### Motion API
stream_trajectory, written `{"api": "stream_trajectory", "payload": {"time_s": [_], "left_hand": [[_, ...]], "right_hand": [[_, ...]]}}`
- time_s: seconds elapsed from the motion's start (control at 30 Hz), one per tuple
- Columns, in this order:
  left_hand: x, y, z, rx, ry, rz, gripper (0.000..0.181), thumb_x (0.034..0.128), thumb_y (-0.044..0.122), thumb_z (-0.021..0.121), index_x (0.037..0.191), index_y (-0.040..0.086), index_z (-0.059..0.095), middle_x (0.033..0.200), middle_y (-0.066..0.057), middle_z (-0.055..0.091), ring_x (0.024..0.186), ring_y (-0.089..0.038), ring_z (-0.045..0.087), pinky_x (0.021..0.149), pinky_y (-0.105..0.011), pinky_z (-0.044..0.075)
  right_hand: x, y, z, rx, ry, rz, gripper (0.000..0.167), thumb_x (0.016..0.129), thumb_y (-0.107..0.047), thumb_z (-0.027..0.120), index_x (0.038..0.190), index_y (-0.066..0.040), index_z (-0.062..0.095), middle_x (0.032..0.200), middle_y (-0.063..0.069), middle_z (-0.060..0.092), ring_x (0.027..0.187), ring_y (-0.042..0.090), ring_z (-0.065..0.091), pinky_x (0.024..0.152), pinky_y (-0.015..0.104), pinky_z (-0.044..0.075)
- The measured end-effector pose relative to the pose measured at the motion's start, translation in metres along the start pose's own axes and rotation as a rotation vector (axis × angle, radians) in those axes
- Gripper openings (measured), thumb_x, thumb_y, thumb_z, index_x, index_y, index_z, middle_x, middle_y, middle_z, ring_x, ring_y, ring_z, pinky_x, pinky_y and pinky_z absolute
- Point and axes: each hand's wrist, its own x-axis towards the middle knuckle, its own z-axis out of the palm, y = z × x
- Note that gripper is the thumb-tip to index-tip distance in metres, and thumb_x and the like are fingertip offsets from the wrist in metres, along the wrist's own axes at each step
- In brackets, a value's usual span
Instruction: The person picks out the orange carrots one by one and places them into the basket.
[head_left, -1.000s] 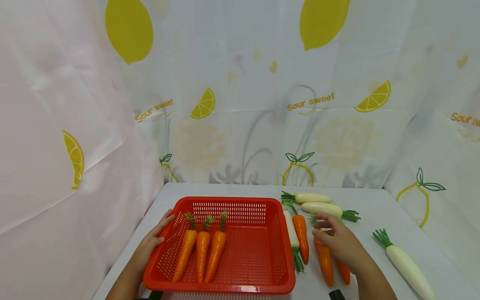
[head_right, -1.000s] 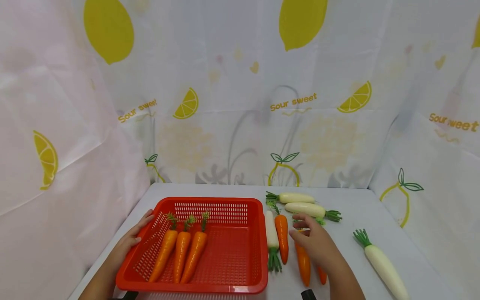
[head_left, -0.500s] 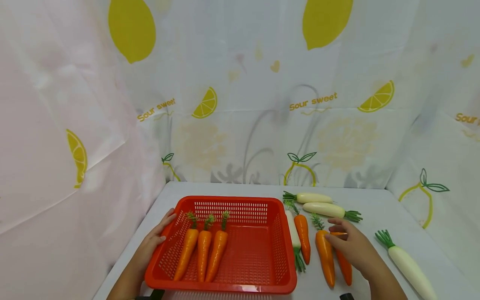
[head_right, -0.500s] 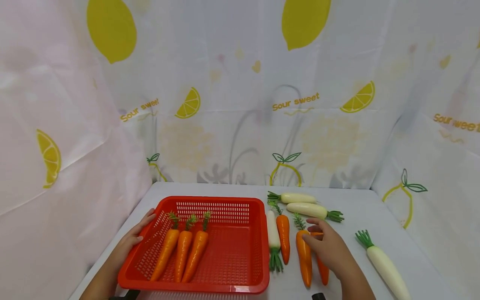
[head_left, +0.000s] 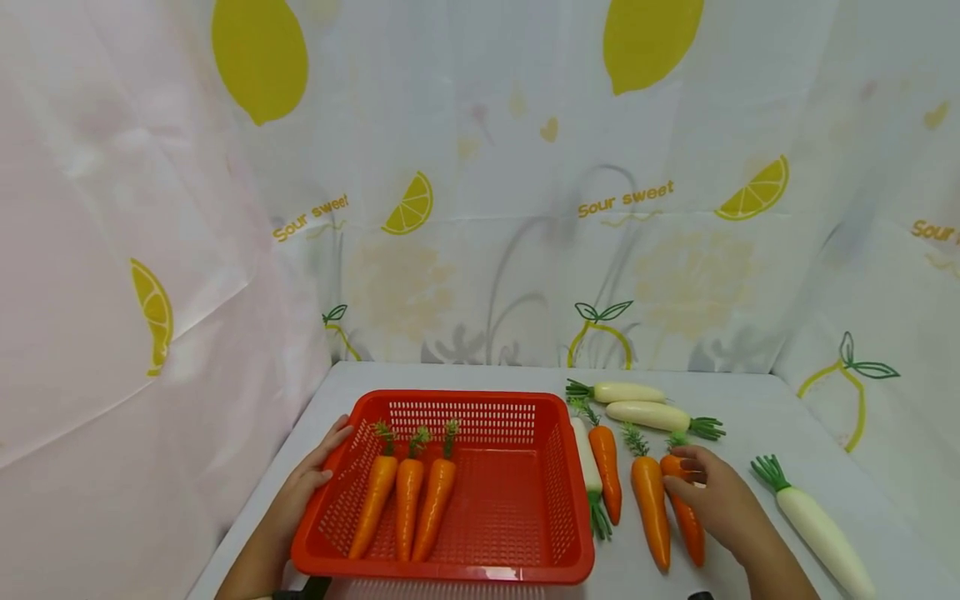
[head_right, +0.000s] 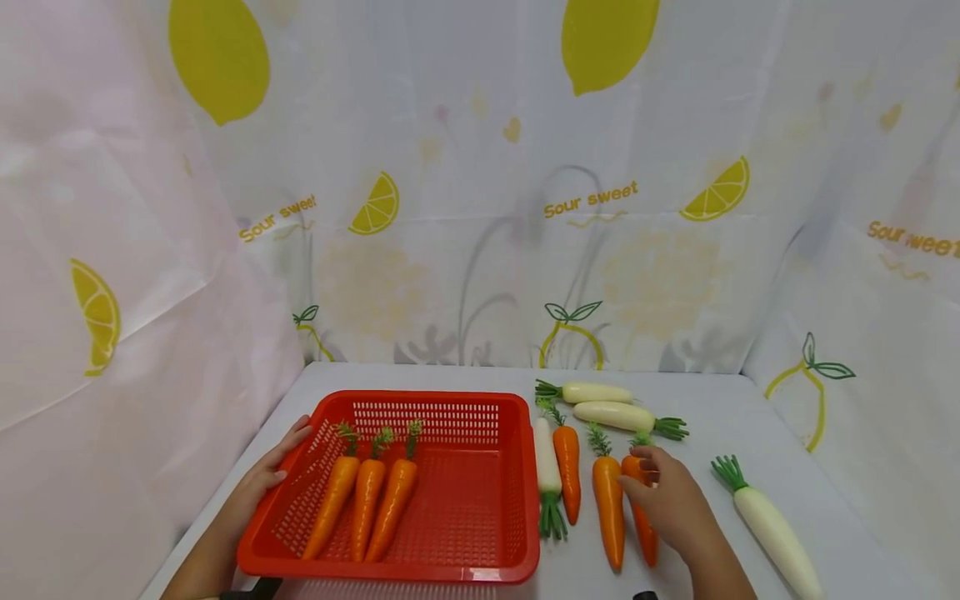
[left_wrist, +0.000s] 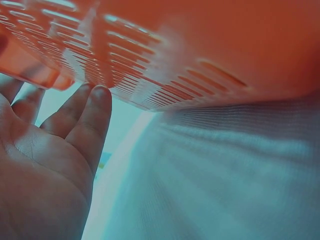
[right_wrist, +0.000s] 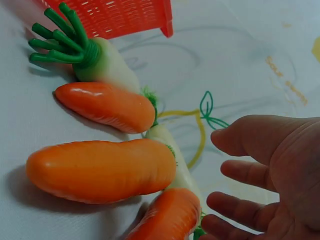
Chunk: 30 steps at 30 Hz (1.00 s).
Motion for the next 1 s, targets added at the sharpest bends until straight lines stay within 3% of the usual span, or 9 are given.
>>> {"api": "stream_trajectory", "payload": {"time_s": [0.2, 0.33, 0.5, 0.7, 1.0], "left_hand": [[0.001, 0.0, 0.002, 0.001, 0.004, 0.002, 0.064, 0.1013, -0.001, 0.029, 0.165, 0.001, 0.023, 0.174, 0.018, 0.012, 0.141, 0.023, 0.025, 0.109, -0.017, 0.042], [0.0, 0.0, 0.002, -0.004, 0.014, -0.011, 0.064, 0.1018, -0.001, 0.03, 0.165, 0.003, 0.023, 0.177, 0.011, 0.007, 0.14, 0.023, 0.027, 0.108, -0.019, 0.044], [0.0, 0.0, 0.001, 0.004, 0.021, -0.024, 0.065, 0.1009, -0.001, 0.03, 0.165, 0.004, 0.024, 0.178, 0.001, 0.0, 0.139, 0.023, 0.027, 0.108, -0.019, 0.044], [0.0, -0.001, 0.001, 0.011, 0.01, -0.008, 0.066, 0.0996, -0.003, 0.03, 0.165, 0.002, 0.024, 0.178, 0.002, 0.001, 0.141, 0.023, 0.025, 0.109, -0.016, 0.041], [0.0, -0.001, 0.001, 0.029, 0.007, 0.02, 0.065, 0.0996, -0.003, 0.029, 0.164, 0.0, 0.024, 0.178, 0.004, 0.005, 0.142, 0.022, 0.025, 0.109, -0.016, 0.04]], "right_hand": [[0.006, 0.007, -0.002, -0.02, 0.004, 0.07, 0.067, 0.1, -0.035, 0.067, 0.15, 0.002, 0.043, 0.15, 0.037, 0.043, 0.132, 0.056, 0.046, 0.098, 0.064, 0.052], [0.011, 0.014, -0.001, -0.011, -0.021, 0.103, 0.071, 0.099, -0.032, 0.069, 0.153, 0.002, 0.038, 0.149, 0.04, 0.04, 0.13, 0.056, 0.047, 0.096, 0.064, 0.053], [0.016, 0.023, 0.003, -0.008, -0.052, 0.1, 0.078, 0.097, -0.032, 0.072, 0.155, 0.002, 0.033, 0.147, 0.041, 0.041, 0.128, 0.055, 0.051, 0.093, 0.061, 0.056], [0.018, 0.027, 0.008, -0.004, -0.056, 0.096, 0.082, 0.096, -0.029, 0.073, 0.157, 0.003, 0.028, 0.146, 0.041, 0.043, 0.125, 0.054, 0.054, 0.087, 0.055, 0.06], [0.019, 0.029, 0.011, -0.039, -0.054, 0.08, 0.087, 0.094, -0.026, 0.076, 0.159, 0.003, 0.025, 0.146, 0.041, 0.044, 0.123, 0.054, 0.056, 0.086, 0.055, 0.06]]}}
